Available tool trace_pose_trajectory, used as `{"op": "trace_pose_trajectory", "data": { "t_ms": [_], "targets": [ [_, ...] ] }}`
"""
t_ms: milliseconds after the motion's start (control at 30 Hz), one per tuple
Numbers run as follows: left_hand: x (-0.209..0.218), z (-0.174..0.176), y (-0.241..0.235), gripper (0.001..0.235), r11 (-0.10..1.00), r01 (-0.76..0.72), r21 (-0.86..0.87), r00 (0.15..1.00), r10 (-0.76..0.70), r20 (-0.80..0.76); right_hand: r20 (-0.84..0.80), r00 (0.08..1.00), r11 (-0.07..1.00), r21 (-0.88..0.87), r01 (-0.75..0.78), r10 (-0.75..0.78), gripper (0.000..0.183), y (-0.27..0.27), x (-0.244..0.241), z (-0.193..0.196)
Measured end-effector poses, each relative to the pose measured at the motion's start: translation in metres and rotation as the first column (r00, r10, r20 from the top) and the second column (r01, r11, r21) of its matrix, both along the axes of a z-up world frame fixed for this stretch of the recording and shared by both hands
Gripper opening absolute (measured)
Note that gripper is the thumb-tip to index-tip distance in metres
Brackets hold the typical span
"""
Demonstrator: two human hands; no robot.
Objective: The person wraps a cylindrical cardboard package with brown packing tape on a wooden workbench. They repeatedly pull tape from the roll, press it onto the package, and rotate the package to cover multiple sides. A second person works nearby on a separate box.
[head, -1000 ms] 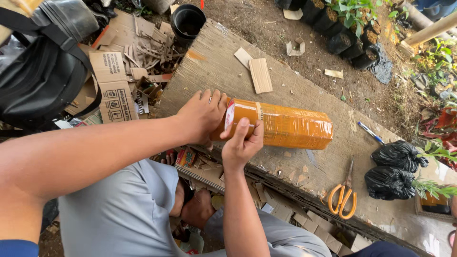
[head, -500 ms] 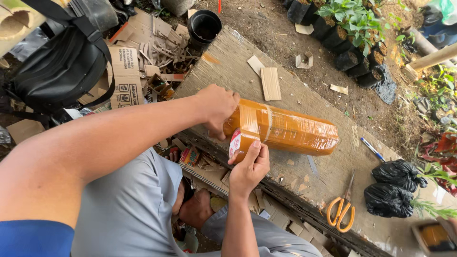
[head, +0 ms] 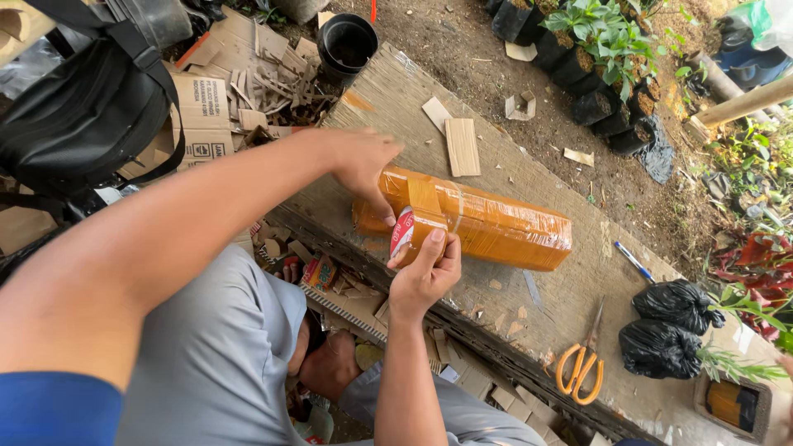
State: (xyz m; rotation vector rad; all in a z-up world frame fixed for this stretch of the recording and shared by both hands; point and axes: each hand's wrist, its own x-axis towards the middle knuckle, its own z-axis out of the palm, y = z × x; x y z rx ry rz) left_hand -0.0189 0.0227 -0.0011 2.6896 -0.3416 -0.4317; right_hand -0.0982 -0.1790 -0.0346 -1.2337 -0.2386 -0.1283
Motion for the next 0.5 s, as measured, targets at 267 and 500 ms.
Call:
{"op": "trace_pose_trajectory", "data": {
  "t_ms": [267,500],
  "targets": [
    [-0.043,0.011,-0.032,0.131,0.936,0.017,0.352,0.968,-0.103,0.229,-0.018,1.0,0.993,-0.12,0.022,-0.025,0.028,-0.004,0.023,0.009],
    [-0.016,0.013,-0.02,0.109,0.965,0.008,0.261,0.995,-0.033,0.092,-0.379,0.888,0.96,0.009,-0.279,0.261,0.015,-0.015,0.106,0.063]
  ]
}}
